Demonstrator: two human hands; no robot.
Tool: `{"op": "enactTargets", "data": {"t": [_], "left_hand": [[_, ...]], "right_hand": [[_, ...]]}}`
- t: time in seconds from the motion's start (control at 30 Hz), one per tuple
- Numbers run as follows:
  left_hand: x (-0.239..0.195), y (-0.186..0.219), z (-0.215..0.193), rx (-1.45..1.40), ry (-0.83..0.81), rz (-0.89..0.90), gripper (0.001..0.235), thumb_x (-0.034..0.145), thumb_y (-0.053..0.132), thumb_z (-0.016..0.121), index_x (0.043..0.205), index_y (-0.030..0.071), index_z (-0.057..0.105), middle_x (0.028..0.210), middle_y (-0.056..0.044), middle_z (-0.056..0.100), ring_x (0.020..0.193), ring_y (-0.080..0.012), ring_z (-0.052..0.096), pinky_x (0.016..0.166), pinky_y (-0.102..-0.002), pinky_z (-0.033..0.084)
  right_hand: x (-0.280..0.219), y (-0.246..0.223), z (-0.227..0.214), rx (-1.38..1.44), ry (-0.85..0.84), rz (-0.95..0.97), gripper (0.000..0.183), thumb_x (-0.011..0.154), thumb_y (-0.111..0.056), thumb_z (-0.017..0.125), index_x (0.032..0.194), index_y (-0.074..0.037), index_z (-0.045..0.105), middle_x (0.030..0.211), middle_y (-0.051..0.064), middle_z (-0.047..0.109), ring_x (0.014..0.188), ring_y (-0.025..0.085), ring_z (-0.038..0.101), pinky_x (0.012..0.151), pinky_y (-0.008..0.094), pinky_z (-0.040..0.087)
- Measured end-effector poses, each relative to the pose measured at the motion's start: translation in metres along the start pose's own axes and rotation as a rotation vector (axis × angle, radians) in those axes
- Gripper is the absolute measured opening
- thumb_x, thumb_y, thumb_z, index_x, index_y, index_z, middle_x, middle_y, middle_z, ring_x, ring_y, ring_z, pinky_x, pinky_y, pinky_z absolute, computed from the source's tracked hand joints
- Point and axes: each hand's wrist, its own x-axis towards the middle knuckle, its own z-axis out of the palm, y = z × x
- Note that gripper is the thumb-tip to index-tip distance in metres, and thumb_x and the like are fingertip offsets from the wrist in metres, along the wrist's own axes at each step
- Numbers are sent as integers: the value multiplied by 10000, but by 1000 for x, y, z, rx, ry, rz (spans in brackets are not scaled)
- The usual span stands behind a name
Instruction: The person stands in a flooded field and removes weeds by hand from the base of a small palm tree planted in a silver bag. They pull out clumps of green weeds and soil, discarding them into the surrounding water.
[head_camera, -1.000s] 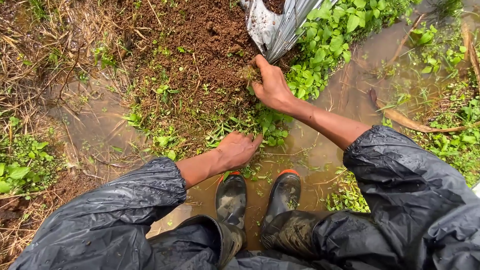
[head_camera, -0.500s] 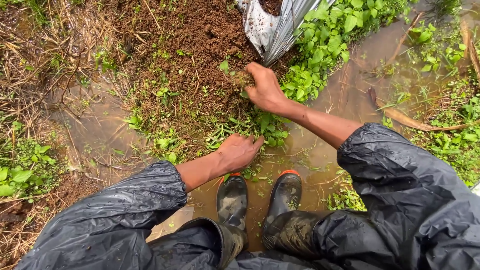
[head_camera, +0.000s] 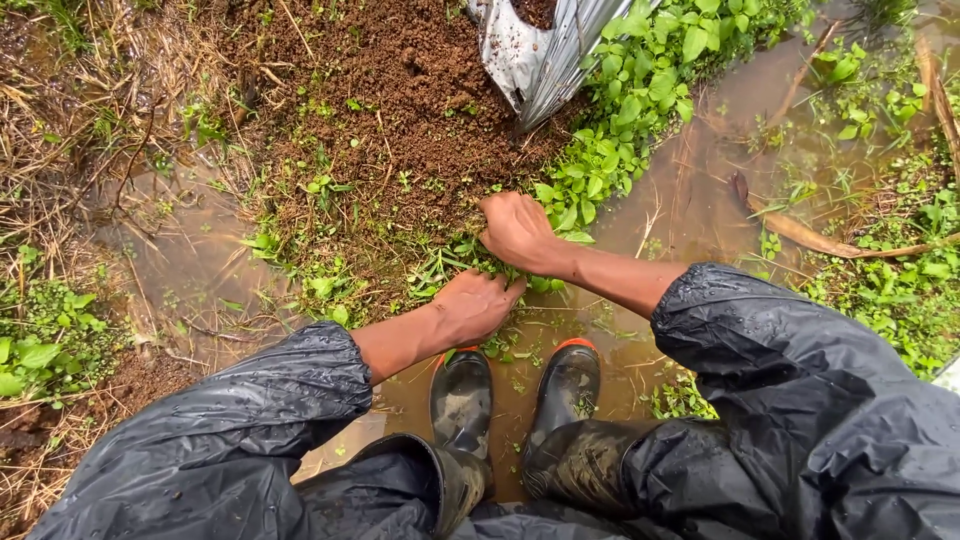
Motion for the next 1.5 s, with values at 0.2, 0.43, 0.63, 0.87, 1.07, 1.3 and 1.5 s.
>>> {"op": "enactTargets", "data": {"t": [0.2, 0.43, 0.63, 0.87, 1.07, 1.3, 1.5], "left_hand": [[-6, -3, -15, -3, -56, 13, 411, 1030, 95, 330, 1397, 97, 515, 1039, -144, 757, 618, -131, 685, 628, -285, 568], [-9, 0, -29, -25, -53, 3, 435, 1011, 59, 362, 1419, 85, 507, 1088, -159, 741, 648, -131, 681, 643, -279, 562], [-3, 5, -22, 15, 2, -10, 387, 1053, 145, 272, 1334, 138, 538, 1107, -119, 696, 651, -112, 640, 610, -199, 483], [4, 9, -12, -312, 19, -200, 565, 1123, 424, 121, 1253, 95, 562, 859, -106, 676, 553, -63, 537, 618, -190, 455], [-9, -6, -16, -39, 60, 46, 421, 1025, 107, 278, 1402, 155, 462, 1017, -106, 680, 676, -154, 664, 588, -261, 514], [1, -20, -48, -262, 335, -154, 489, 1019, 284, 498, 1470, 112, 413, 961, -112, 608, 598, -149, 603, 508, -270, 512], [9, -5, -76, -403, 83, -150, 781, 918, 201, 665, 1597, 75, 299, 1598, -294, 221, 897, -272, 694, 528, -281, 551]], "right_hand": [[-26, -43, -79, 372, -48, 81, 408, 873, 119, 511, 1271, 145, 593, 1183, 356, 634, 1126, 466, 662, 1001, 628, 508], [-12, 5, -78, 357, -31, 214, 509, 945, 60, 514, 1439, 131, 413, 1350, 398, 515, 1236, 470, 548, 1068, 646, 429], [-30, -8, -55, 215, -173, 154, 406, 917, 93, 565, 1315, 169, 538, 1245, 415, 590, 979, 438, 720, 884, 601, 566], [-23, -22, -42, 223, -132, 182, 413, 859, 161, 532, 1262, 113, 614, 1169, 359, 645, 803, 328, 759, 703, 471, 640], [-38, -5, -82, 659, 189, 326, 590, 1027, -293, 533, 1414, 148, 465, 1442, 358, 480, 1367, 475, 461, 1150, 613, 313], [-46, 35, -108, 316, 131, 241, 451, 890, -23, 693, 1280, 136, 530, 1181, 393, 627, 999, 511, 680, 929, 666, 495], [-33, 72, -67, 240, 141, 202, 290, 876, 72, 578, 1149, 162, 621, 1099, 424, 629, 1029, 528, 673, 958, 686, 484]]}}
